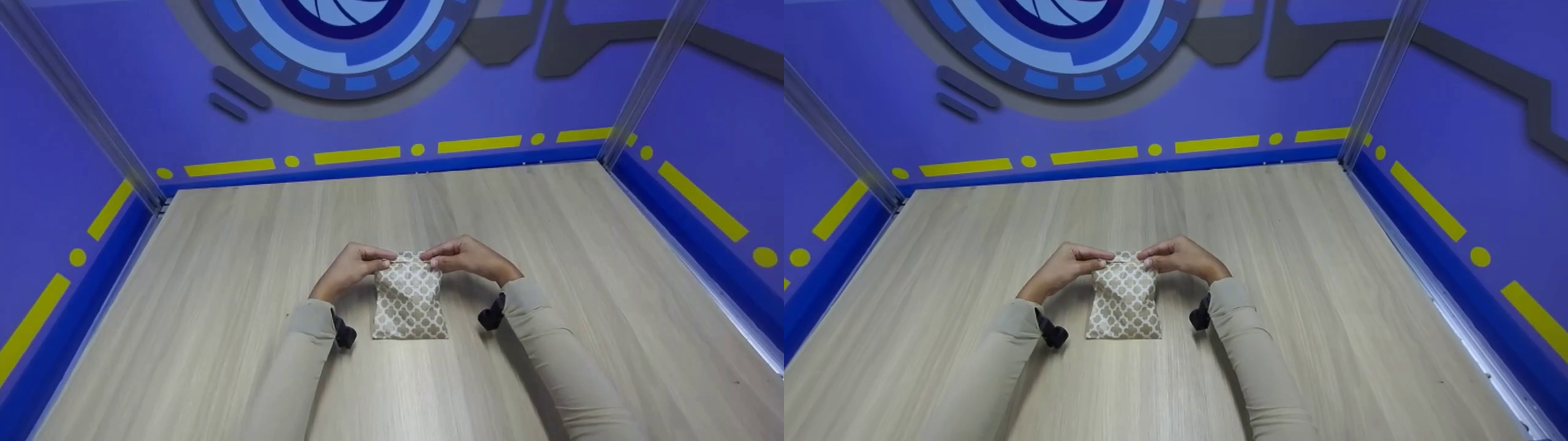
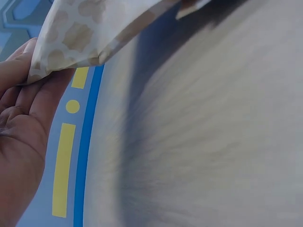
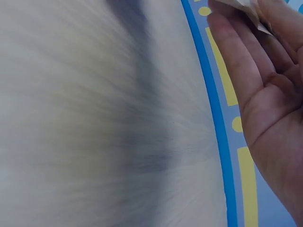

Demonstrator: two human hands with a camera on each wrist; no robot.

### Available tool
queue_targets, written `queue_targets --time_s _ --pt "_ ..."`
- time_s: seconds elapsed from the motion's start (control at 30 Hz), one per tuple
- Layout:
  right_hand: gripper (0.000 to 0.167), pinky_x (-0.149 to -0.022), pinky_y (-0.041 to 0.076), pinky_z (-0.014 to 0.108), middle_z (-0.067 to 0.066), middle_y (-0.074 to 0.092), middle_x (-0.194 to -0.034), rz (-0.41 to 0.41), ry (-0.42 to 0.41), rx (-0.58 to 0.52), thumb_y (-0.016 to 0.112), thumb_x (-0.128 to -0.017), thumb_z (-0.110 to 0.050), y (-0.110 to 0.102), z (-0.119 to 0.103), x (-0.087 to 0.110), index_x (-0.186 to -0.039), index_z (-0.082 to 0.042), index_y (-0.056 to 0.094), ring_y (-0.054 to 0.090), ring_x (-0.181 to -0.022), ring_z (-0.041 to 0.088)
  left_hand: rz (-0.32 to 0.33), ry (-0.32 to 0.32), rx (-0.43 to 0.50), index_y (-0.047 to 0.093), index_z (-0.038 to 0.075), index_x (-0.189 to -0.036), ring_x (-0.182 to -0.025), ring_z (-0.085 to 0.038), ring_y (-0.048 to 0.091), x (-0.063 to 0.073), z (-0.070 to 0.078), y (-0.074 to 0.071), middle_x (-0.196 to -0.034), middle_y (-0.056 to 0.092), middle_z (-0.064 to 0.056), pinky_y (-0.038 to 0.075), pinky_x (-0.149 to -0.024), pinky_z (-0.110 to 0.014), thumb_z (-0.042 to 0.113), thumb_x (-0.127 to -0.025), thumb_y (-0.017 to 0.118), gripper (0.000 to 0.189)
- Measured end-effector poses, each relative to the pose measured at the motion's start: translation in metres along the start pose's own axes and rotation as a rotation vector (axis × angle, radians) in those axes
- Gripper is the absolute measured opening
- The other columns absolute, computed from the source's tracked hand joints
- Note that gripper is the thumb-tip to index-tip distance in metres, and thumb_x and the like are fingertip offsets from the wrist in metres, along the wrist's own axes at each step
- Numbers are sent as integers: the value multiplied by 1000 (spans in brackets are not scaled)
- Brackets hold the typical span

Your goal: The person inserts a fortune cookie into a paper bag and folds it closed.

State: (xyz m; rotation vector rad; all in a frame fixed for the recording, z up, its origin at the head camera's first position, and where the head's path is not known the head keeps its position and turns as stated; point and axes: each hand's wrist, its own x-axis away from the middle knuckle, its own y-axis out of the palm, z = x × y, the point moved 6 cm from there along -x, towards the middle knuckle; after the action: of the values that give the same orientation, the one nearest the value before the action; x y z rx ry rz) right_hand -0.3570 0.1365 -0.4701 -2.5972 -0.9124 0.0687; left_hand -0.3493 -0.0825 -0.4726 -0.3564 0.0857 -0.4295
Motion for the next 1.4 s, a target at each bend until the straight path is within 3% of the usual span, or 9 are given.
queue_targets --time_s 0.2,0.33,0.5,0.63,0.7,0.8,0.93,1.17,1.4 --pt "35 -79 54 26 10 69 -116 102 -3 20 68 -90 -32 0 0 -3 -115 -8 70 67 -96 15 56 17 21 73 3 -108 -89 -10 65 1 5 -1 -104 72 -12 52 -81 -25 22 -90 68 26" --pt "31 -78 54 27 8 71 -110 151 5 14 67 -90 -30 0 1 -3 -114 -9 71 66 -92 12 92 32 5 74 3 -105 -90 -11 66 0 7 0 -105 72 -12 51 -82 -25 19 -90 67 23" --pt "37 -79 55 35 7 72 -99 194 7 -36 66 -90 -20 0 1 -4 -124 -6 63 66 -85 12 137 82 -35 72 5 -111 -75 -6 57 -3 6 3 -95 72 -8 45 -67 -19 12 -90 66 23" --pt "42 -79 54 38 7 70 -102 229 29 -18 65 -88 -15 1 -2 -5 -129 -8 61 63 -82 13 166 65 -49 68 8 -119 -62 -6 43 -3 6 3 -80 61 2 37 -56 -19 10 -90 66 29" --pt "37 -78 53 37 7 68 -105 252 39 4 66 -87 -16 1 -3 -6 -124 -9 65 61 -81 13 180 55 -52 68 8 -119 -60 -7 41 -3 6 4 -78 61 0 36 -55 -20 9 -90 65 29" --pt "29 -74 52 35 9 66 -108 278 38 21 70 -86 -18 3 -7 -9 -113 -8 69 58 -78 13 198 48 -34 70 4 -113 -66 -4 52 -5 6 5 -92 71 -8 42 -59 -18 6 -88 65 26" --pt "28 -67 51 26 11 67 -105 309 27 13 75 -83 -21 6 -10 -15 -105 -4 68 59 -75 11 206 47 -14 71 1 -107 -77 -6 62 -6 8 7 -102 72 -15 49 -67 -18 4 -87 65 21" --pt "29 -63 49 19 17 67 -107 319 -30 31 76 -83 -16 12 -16 -18 -107 -1 71 61 -71 8 231 65 1 72 1 -101 -89 -15 67 -8 11 9 -101 72 -13 52 -76 -23 4 -86 67 17" --pt "15 -60 50 20 7 72 -83 329 -35 57 75 -83 -17 15 -19 -18 -93 -5 74 62 -67 7 220 82 55 75 6 -95 -83 -18 69 -6 12 15 -94 74 -10 52 -70 -22 9 -85 72 12"
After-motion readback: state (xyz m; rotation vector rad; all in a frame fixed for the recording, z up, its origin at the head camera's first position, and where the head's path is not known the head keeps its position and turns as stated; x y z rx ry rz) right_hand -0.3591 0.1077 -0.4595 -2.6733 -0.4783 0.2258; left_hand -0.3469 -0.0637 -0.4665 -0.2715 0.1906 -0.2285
